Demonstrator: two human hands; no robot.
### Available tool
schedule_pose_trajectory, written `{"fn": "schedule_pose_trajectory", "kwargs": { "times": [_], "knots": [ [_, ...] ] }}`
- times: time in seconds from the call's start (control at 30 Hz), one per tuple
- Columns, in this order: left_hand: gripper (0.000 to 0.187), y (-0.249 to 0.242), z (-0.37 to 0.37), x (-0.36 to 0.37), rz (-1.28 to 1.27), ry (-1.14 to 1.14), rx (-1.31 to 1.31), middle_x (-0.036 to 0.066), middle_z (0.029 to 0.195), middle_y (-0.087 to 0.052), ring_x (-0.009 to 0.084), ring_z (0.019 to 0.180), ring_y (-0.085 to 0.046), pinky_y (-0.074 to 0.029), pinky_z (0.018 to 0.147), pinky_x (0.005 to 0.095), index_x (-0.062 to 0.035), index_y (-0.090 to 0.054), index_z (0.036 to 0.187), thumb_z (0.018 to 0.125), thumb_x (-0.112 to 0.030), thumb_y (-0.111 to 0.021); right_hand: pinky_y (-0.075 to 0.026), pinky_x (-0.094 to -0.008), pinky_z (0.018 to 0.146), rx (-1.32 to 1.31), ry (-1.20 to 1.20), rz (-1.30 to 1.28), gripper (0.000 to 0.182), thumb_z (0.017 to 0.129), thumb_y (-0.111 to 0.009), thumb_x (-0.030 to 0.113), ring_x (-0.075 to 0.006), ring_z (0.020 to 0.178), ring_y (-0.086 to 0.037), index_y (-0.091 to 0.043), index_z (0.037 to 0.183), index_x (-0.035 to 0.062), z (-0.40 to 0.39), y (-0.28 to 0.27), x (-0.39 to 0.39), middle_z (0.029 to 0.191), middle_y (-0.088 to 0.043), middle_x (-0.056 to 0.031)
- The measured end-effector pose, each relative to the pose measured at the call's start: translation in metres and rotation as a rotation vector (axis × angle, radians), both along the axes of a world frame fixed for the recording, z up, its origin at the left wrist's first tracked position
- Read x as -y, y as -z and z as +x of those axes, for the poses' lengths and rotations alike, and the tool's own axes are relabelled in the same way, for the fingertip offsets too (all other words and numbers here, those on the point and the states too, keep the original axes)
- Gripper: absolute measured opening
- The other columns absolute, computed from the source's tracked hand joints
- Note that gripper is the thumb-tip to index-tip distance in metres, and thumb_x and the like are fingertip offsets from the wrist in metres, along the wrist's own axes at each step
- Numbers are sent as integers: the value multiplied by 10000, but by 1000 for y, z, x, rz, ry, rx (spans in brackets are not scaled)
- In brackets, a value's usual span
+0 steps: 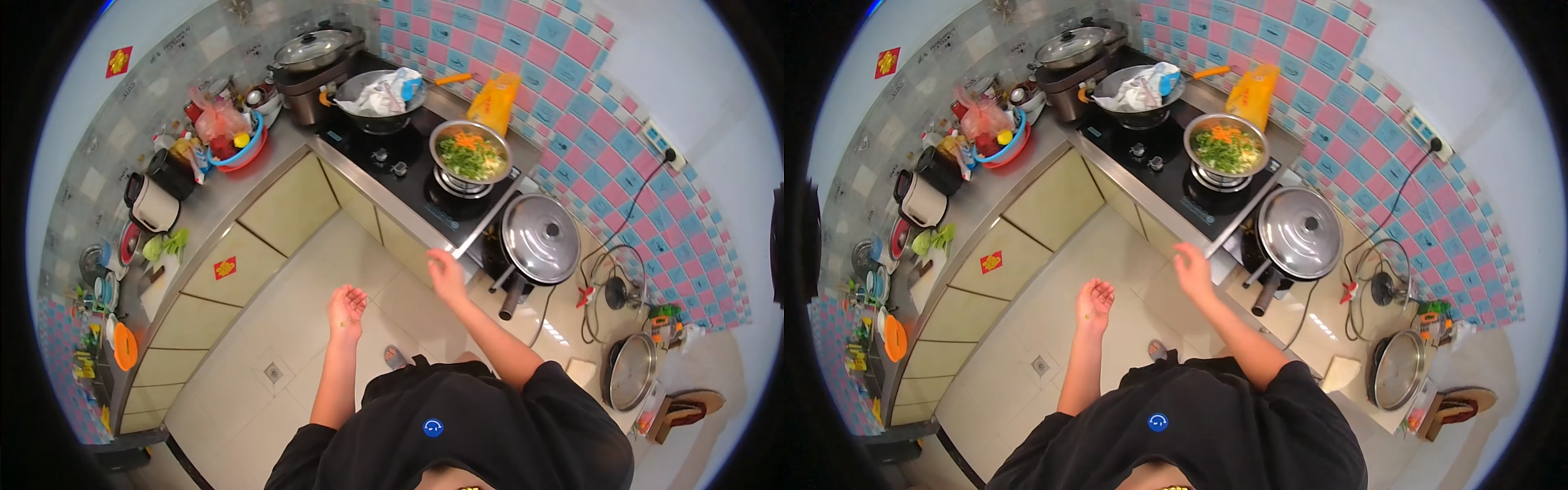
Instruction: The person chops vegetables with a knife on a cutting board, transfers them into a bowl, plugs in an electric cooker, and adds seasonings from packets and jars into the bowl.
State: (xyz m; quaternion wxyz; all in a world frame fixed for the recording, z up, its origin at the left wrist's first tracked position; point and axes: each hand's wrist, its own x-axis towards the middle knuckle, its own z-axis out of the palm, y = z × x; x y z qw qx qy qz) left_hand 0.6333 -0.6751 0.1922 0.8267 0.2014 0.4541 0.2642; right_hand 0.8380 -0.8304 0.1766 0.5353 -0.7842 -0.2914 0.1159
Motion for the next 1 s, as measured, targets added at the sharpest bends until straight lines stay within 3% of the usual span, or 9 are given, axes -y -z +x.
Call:
{"fn": "schedule_pose_trajectory", "kwargs": {
  "times": [0.07, 0.13, 0.2, 0.3, 0.4, 0.6, 0.67, 0.83, 1.0],
  "knots": [
    [128, -1, -6, -22, 9, -15, 17, 99, 832, -638, 234, 743, -624, -519, 675, 327, -57, -550, 965, 947, -184, -540, -550, -349, 768, -266, 213, -4, 253, 892, -633, 114, -250, 880, -671, -630, 1135, 43, 38, 24, -25, 1065, -675, -125],
    [140, -8, 2, -35, 18, 28, 34, 93, 845, -636, 238, 784, -623, -518, 706, 333, -62, -556, 947, 947, -202, -546, -570, -355, 670, -633, 367, 246, 312, 905, -668, 166, -231, 831, -675, -568, 1184, 66, 85, 36, -44, 1085, -625, -90],
    [145, -13, 19, -49, 30, 61, 53, 91, 853, -634, 241, 808, -622, -516, 725, 337, -64, -558, 938, 947, -209, -546, -585, -388, 637, -816, 551, 394, 373, 913, -677, 224, -278, 826, -672, -482, 1190, 69, 131, 26, -62, 1024, -595, -103],
    [143, -15, 47, -69, 51, 112, 59, 92, 857, -630, 242, 817, -620, -516, 735, 338, -64, -556, 939, 949, -206, -541, -600, -429, 603, -820, 740, 452, 494, 902, -698, 251, -321, 798, -678, -378, 1212, 39, 193, 26, -77, 1027, -545, -161],
    [147, -19, 82, -89, 88, 179, 37, 98, 862, -627, 242, 818, -618, -516, 745, 342, -63, -555, 941, 951, -208, -538, -597, -384, 547, -870, 777, 531, 505, 899, -706, 240, -312, 694, -681, -358, 1190, 20, 235, 37, -85, 1037, -546, -181],
    [166, -34, 147, -124, 140, 344, 9, 114, 890, -625, 244, 829, -622, -517, 761, 348, -50, -559, 962, 958, -214, -533, -536, -281, 465, -805, 874, 540, 172, 852, -651, 53, -187, 521, -610, -527, 965, 13, 254, 37, -88, 823, -631, -94],
    [169, -35, 168, -136, 165, 362, 10, 116, 901, -628, 245, 835, -624, -517, 763, 350, -42, -562, 976, 960, -207, -530, -505, -267, 443, -754, 864, 538, 147, 832, -651, 57, -169, 490, -588, -560, 944, 28, 248, 33, -80, 750, -623, -79],
    [277, -35, 203, -161, 182, 454, -66, 133, 1008, -645, 249, 898, -638, -522, 769, 349, -30, -563, 1116, 965, -262, -573, -459, -248, 402, -718, 652, 303, 162, 814, -636, 38, -142, 475, -560, -591, 967, 12, 203, -16, -77, 760, -629, -69],
    [461, -22, 172, -215, 199, 381, -148, 121, 1098, -633, 220, 928, -638, -524, 755, 333, -52, -519, 1261, 926, -341, -650, -454, -237, 385, -833, 358, 117, 147, 829, -623, 24, -124, 512, -576, -605, 975, 12, 151, -48, -147, 792, -643, -63]
  ]
}}
